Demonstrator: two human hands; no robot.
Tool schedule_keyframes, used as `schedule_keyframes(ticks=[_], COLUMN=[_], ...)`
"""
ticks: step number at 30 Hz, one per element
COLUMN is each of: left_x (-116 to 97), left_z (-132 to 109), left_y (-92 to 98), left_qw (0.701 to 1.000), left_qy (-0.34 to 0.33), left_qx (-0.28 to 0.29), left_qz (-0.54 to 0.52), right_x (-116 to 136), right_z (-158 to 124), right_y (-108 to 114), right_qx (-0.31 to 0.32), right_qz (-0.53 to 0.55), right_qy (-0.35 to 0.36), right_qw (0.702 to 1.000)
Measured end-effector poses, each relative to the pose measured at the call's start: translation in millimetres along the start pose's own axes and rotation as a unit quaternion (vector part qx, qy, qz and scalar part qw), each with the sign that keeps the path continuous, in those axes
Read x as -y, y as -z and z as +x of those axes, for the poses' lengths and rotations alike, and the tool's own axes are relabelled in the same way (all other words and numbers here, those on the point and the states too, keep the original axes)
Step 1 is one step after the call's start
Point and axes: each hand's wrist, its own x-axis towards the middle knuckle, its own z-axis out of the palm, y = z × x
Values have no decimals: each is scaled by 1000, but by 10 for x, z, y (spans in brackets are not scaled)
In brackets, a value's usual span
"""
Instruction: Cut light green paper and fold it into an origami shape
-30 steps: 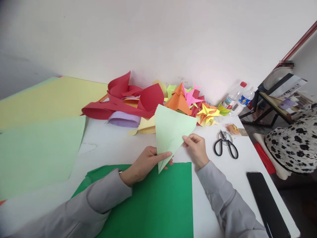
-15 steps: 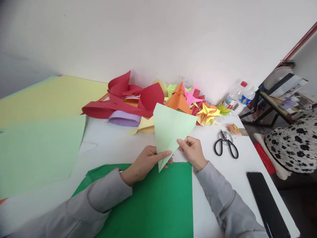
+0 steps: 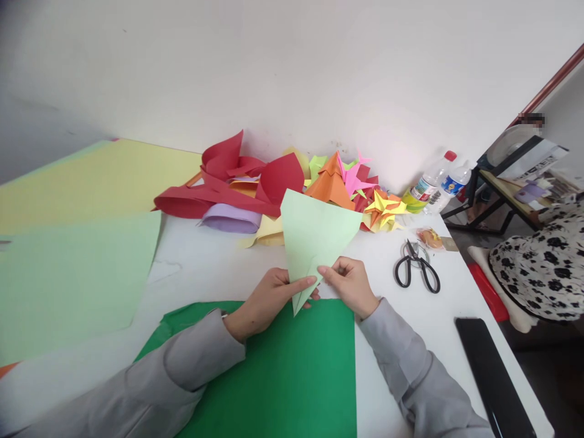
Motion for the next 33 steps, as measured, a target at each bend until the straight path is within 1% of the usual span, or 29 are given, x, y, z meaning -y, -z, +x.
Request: schedule_keyframes(ticks=[4,9,13,18,27,30,33], left_x=[-12,-7,-8,-18,-12,-7,-16], left_z=[0,-2,-4,-8,-7,-4,-8], left_y=[-1,5,8,8,21,30,36], left_qw=[1000,999,998,998,996,995,994], left_qy=[-3,-14,-20,-24,-13,-16,-17], left_qx=[7,24,34,39,51,54,69], left_qz=[1,24,38,54,75,77,87], right_x=[-7,31,49,54,81,68,42], right_z=[10,38,38,38,56,75,116], right_y=[7,46,67,82,128,155,218], right_qx=[-8,-65,-74,-98,-132,-137,-169], right_qz=[-11,-17,-11,-30,-44,-24,17], right_qy=[0,45,61,74,98,101,106], right_qw=[1000,997,995,992,985,985,980])
